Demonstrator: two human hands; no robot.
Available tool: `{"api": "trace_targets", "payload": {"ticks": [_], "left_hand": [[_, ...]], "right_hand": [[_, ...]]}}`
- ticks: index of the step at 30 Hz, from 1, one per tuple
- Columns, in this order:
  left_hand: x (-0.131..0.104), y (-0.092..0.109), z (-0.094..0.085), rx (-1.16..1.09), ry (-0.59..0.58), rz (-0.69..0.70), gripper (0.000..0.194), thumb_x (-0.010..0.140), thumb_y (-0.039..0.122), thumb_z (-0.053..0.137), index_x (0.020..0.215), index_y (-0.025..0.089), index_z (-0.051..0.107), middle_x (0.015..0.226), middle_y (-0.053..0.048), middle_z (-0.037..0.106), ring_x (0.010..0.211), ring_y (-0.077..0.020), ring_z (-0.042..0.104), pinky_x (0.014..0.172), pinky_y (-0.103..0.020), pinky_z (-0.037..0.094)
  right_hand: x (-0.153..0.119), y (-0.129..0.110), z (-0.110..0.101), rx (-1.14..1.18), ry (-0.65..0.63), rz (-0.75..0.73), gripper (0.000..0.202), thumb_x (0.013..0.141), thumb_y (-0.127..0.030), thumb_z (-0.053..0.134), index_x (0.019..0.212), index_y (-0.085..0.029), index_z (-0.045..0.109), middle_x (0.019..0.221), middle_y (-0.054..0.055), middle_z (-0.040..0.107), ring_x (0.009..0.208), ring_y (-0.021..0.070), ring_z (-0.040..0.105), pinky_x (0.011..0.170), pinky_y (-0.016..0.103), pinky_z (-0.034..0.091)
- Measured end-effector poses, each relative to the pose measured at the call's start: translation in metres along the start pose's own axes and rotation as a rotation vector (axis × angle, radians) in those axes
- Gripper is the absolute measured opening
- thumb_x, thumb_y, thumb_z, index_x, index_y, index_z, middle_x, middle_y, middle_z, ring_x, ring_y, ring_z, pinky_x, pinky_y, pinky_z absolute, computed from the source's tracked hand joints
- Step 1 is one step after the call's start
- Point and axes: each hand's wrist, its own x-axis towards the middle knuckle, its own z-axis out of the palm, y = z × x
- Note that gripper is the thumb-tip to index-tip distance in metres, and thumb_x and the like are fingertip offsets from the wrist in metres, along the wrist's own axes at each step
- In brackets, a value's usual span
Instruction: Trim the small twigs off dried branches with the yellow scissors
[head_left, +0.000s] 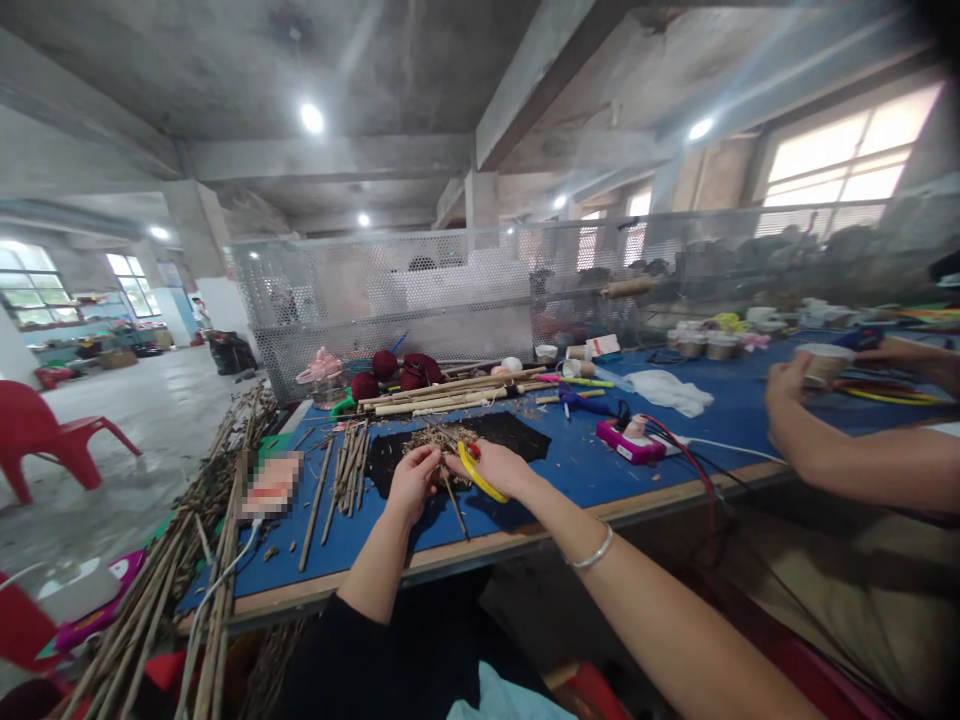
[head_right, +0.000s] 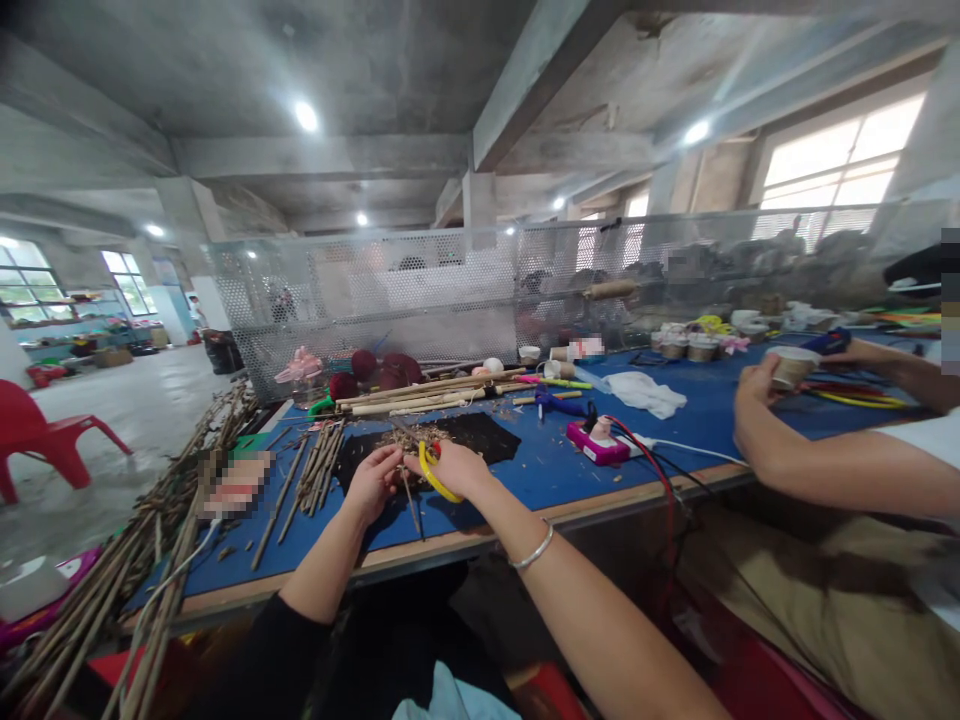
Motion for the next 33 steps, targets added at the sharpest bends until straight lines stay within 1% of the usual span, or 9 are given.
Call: {"api": "trace_targets", "payload": {"ticks": [4,9,13,18,21,26,30,33], "left_hand": [[-0.001,-0.002,0.001,0.041,-0.03,-0.001,0.04,0.056,0.036,0.071,0.087,0.015,0.057,0.062,0.001,0.058,0.044,-0.0072,0.053,0.032,-0.013,0.026],[-0.002,-0.003,0.002,0.061,-0.056,-0.007,0.038,0.056,0.034,0.071,0.085,0.015,0.056,0.063,0.001,0.059,0.044,-0.007,0.052,0.031,-0.013,0.026],[-0.003,-0.002,0.003,0.072,-0.074,-0.008,0.037,0.056,0.034,0.071,0.084,0.015,0.056,0.064,0.0,0.059,0.045,-0.0077,0.054,0.032,-0.013,0.026],[-0.004,-0.001,0.004,0.08,-0.105,-0.025,0.035,0.056,0.036,0.07,0.08,0.015,0.056,0.059,0.001,0.056,0.042,-0.0066,0.051,0.031,-0.012,0.026],[-0.004,-0.002,0.004,0.085,-0.106,-0.023,0.032,0.057,0.033,0.07,0.078,0.015,0.056,0.058,0.002,0.055,0.041,-0.0065,0.05,0.031,-0.012,0.025],[-0.001,-0.005,0.002,0.109,-0.096,-0.021,0.028,0.056,0.028,0.068,0.077,0.014,0.057,0.058,0.001,0.057,0.042,-0.0066,0.05,0.032,-0.013,0.027],[0.0,-0.006,0.001,0.113,-0.098,-0.026,0.027,0.057,0.029,0.068,0.076,0.015,0.055,0.059,0.0,0.058,0.044,-0.0075,0.052,0.033,-0.013,0.028],[0.0,-0.005,0.001,0.124,-0.094,-0.034,0.027,0.057,0.03,0.068,0.075,0.015,0.055,0.06,-0.001,0.059,0.046,-0.0084,0.054,0.034,-0.013,0.028]], "right_hand": [[-0.002,-0.002,0.009,-0.01,0.007,-0.021,0.058,0.062,-0.07,0.049,0.09,-0.02,0.06,0.087,0.009,0.065,0.081,0.0249,0.061,0.063,0.028,0.041],[-0.002,-0.008,0.011,-0.029,0.019,-0.027,0.059,0.064,-0.071,0.046,0.091,-0.02,0.058,0.088,0.01,0.065,0.081,0.0244,0.061,0.063,0.029,0.042],[-0.004,-0.011,0.013,-0.041,0.039,-0.027,0.061,0.065,-0.072,0.043,0.091,-0.019,0.057,0.088,0.011,0.065,0.081,0.0262,0.061,0.063,0.03,0.042],[-0.006,-0.011,0.019,-0.03,0.045,0.017,0.062,0.066,-0.072,0.043,0.092,-0.017,0.055,0.088,0.013,0.064,0.082,0.0251,0.061,0.063,0.028,0.041],[-0.006,-0.01,0.02,-0.025,0.047,0.016,0.06,0.067,-0.072,0.042,0.09,-0.018,0.057,0.088,0.013,0.064,0.081,0.025,0.061,0.061,0.027,0.04],[-0.004,-0.007,0.02,-0.017,0.032,0.007,0.059,0.066,-0.071,0.044,0.087,-0.019,0.06,0.087,0.012,0.065,0.078,0.0236,0.061,0.058,0.025,0.039],[-0.001,-0.004,0.019,-0.01,-0.007,-0.009,0.058,0.063,-0.071,0.048,0.085,-0.019,0.062,0.085,0.011,0.065,0.076,0.0219,0.062,0.056,0.023,0.038],[0.002,-0.002,0.018,-0.033,-0.033,-0.002,0.059,0.063,-0.072,0.047,0.082,-0.018,0.063,0.083,0.012,0.066,0.074,0.0218,0.062,0.056,0.023,0.039]]}}
